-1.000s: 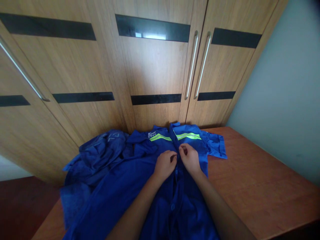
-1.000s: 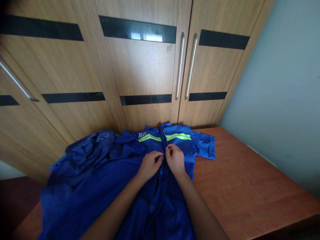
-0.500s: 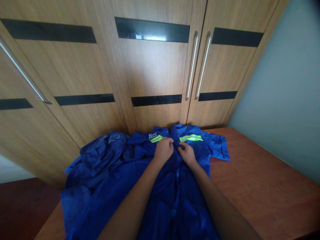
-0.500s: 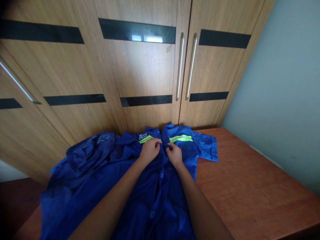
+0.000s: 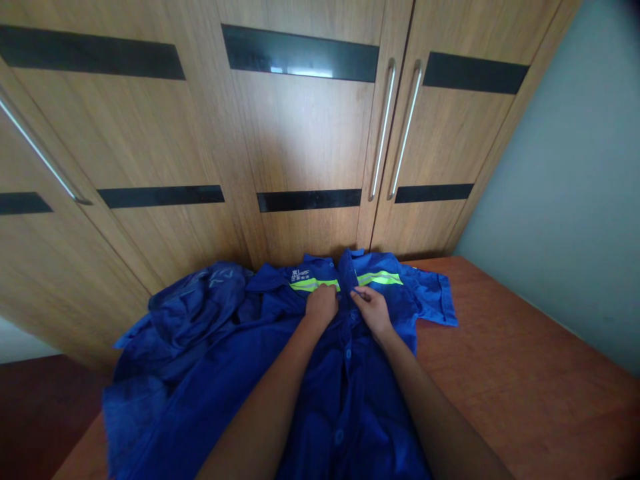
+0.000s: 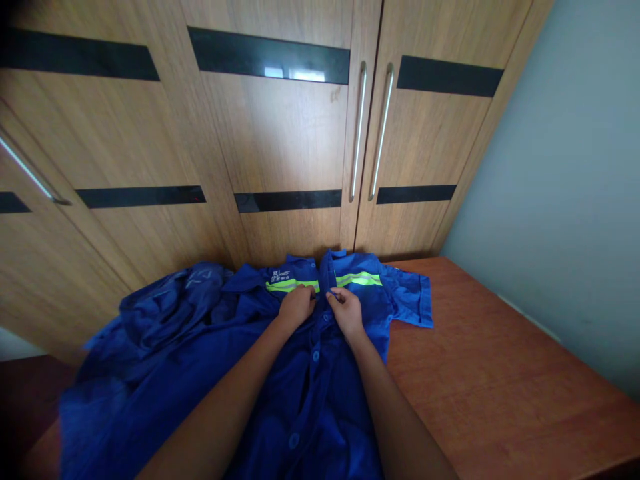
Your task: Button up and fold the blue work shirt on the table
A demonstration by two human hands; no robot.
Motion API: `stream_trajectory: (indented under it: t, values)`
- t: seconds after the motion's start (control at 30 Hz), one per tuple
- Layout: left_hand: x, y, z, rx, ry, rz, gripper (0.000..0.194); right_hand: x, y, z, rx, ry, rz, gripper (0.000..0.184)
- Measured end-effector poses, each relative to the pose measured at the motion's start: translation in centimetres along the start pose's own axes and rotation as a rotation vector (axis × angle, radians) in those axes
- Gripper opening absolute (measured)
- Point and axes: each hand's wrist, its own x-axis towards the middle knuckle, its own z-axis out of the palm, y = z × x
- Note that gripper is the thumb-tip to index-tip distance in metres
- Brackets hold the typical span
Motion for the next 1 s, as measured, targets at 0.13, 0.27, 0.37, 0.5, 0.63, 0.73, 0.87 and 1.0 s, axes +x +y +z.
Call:
stream_trajectory:
  t: [0.13,0.27,0.37,0.5,0.63,0.73,0.87,1.0]
  values:
    - [0.6,-0.5,0.4,-0.037,-0.012,-0.006,0.017,-0.1,-0.2,0.1,0.027,0.005,0.011,0.037]
    - [1.0,-0.3,0.7,-0.081,-0.012,-0.011,0.018,-0.1,-0.3,0.1,0.035,0.0,0.019,0.035]
    - [1.2,0.1,0.9,-0.116,-0.005,-0.042,0.014,-0.1,-0.5,0.1,0.028,-0.009,0.024,0.035]
    - [1.0,0.3,1.0,-0.2,0.042,-0.067,0.009,-0.3,-0.9,0.1,0.026,-0.033,0.027,0.036]
    - [0.1,-0.4,0.4,-0.354,0.136,-0.049,0.006,-0.4,-1.7,0.1,0.035,-0.05,0.027,0.035]
    - [-1.0,-1.2,-0.7,-0.503,0.219,-0.027,0.004,-0.6,-2.8,0.2,0.059,-0.073,0.019,0.035]
    - [-3.1,-1.8,-2.2,-0.692,0.328,-0.01,0.005,-1.4,-4.9,0.5,0.114,-0.126,-0.003,0.032]
    - [-4.9,-1.8,-2.8,-0.82,0.4,-0.009,0.007,-2.5,-6.5,0.9,0.108,-0.165,-0.066,0.028]
